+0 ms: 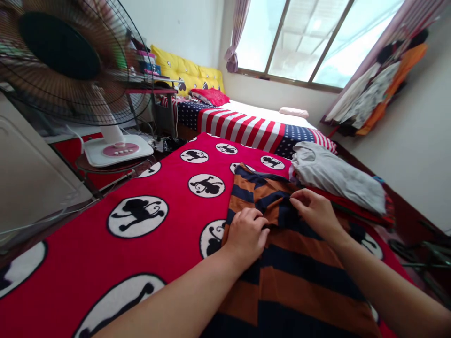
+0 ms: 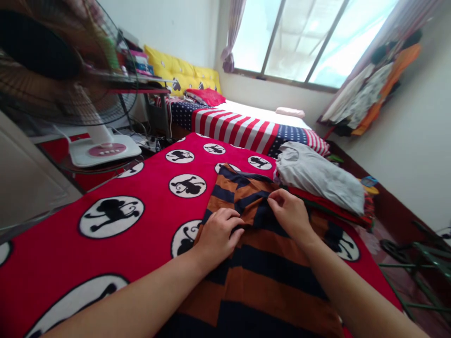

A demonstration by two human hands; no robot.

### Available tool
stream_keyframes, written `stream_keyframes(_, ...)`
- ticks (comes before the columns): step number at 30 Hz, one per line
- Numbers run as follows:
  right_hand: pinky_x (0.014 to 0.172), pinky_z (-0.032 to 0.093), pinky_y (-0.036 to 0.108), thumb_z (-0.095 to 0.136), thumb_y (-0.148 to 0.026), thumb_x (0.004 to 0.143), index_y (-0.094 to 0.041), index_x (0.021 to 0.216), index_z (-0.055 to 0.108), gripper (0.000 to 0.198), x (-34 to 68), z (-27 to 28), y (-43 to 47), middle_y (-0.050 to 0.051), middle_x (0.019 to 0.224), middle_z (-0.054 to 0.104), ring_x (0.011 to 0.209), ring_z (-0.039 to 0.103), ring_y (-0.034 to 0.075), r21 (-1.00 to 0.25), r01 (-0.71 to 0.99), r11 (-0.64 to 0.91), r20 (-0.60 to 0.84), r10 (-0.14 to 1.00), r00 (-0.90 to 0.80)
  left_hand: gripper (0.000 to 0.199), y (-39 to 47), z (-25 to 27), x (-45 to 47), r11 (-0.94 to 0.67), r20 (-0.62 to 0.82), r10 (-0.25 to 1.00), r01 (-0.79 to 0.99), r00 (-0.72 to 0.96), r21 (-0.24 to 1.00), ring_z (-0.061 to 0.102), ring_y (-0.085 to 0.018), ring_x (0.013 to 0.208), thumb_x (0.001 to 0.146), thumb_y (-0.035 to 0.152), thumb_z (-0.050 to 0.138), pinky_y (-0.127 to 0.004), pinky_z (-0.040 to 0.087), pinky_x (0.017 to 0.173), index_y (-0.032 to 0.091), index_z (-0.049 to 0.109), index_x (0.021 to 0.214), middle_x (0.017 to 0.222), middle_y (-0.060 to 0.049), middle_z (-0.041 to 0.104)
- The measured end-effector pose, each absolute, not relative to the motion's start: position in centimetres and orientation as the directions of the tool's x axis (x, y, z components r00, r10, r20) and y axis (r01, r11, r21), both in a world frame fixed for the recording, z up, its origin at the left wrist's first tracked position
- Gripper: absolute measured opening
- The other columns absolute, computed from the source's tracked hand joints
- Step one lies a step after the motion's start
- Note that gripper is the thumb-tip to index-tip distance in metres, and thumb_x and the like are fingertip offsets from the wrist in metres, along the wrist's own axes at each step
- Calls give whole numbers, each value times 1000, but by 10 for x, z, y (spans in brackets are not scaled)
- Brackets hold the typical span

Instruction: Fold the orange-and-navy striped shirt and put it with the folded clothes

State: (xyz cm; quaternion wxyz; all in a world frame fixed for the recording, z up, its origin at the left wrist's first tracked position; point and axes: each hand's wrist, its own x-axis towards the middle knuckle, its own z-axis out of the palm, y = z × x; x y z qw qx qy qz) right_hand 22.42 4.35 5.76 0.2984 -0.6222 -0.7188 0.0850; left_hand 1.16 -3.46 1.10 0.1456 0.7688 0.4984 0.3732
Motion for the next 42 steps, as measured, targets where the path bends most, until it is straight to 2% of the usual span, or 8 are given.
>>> stream_keyframes(4,60,45,27,60,-28,74,-21,76,70,12,232,44,32,2,71,68,65,62,17,-439,889,133,235,972,-29,24,-30,8,9,-414,419,897,598,140,687,60,-18,98,90,9,49,-30,47,90,20,69,99,98,-4,67)
stream_keyframes(12,60,45,26,67,-20,70,-18,103,69,33,217,29,23,5,103,64,63,56,12,-405,840,360,215,931,-295,24,-28,6,9,-408,375,903,685,209,603,57,-20,100,84,9,56,-32,46,92,20,71,99,100,-4,62)
stream_keyframes(19,63,41,26,64,-34,75,-22,76,69,13,224,29,24,1,74,68,71,62,17,-390,902,184,181,976,-121,31,-27,2,8,-445,390,884,724,258,528,54,-20,101,86,13,53,-34,45,92,26,69,109,103,-4,60)
stream_keyframes(25,55,39,23,62,-22,67,-23,72,71,10,245,37,25,0,69,68,64,61,16,-389,908,154,140,984,-107,31,-29,6,7,-445,370,886,733,278,515,53,-20,100,88,15,51,-33,44,90,28,70,109,104,-3,59)
stream_keyframes(28,58,43,24,57,-22,70,-22,81,74,20,248,39,22,1,77,71,67,62,17,-465,869,166,136,984,-115,33,-29,7,7,-446,356,887,746,295,495,53,-20,99,90,16,50,-33,44,88,32,71,109,104,-3,58)
stream_keyframes(33,51,38,26,49,-51,83,-18,79,75,42,235,37,17,3,63,67,59,59,17,-587,802,108,83,994,-73,37,-29,7,7,-461,339,882,754,328,468,52,-20,100,90,16,50,-33,42,88,37,71,111,107,-3,57)
stream_keyframes(37,54,40,24,67,-45,71,-18,67,70,27,225,37,15,3,65,67,63,60,18,-643,754,133,126,990,-68,39,-29,7,7,-469,325,879,758,350,453,51,-20,100,89,17,51,-34,42,88,40,68,114,109,-3,56)
stream_keyframes(42,45,37,23,68,-42,69,-20,71,61,24,219,40,3,-1,58,60,46,51,12,-856,504,117,181,980,81,41,-29,7,6,-474,333,876,753,350,456,51,-20,100,89,15,50,-34,41,88,40,67,117,110,-2,56)
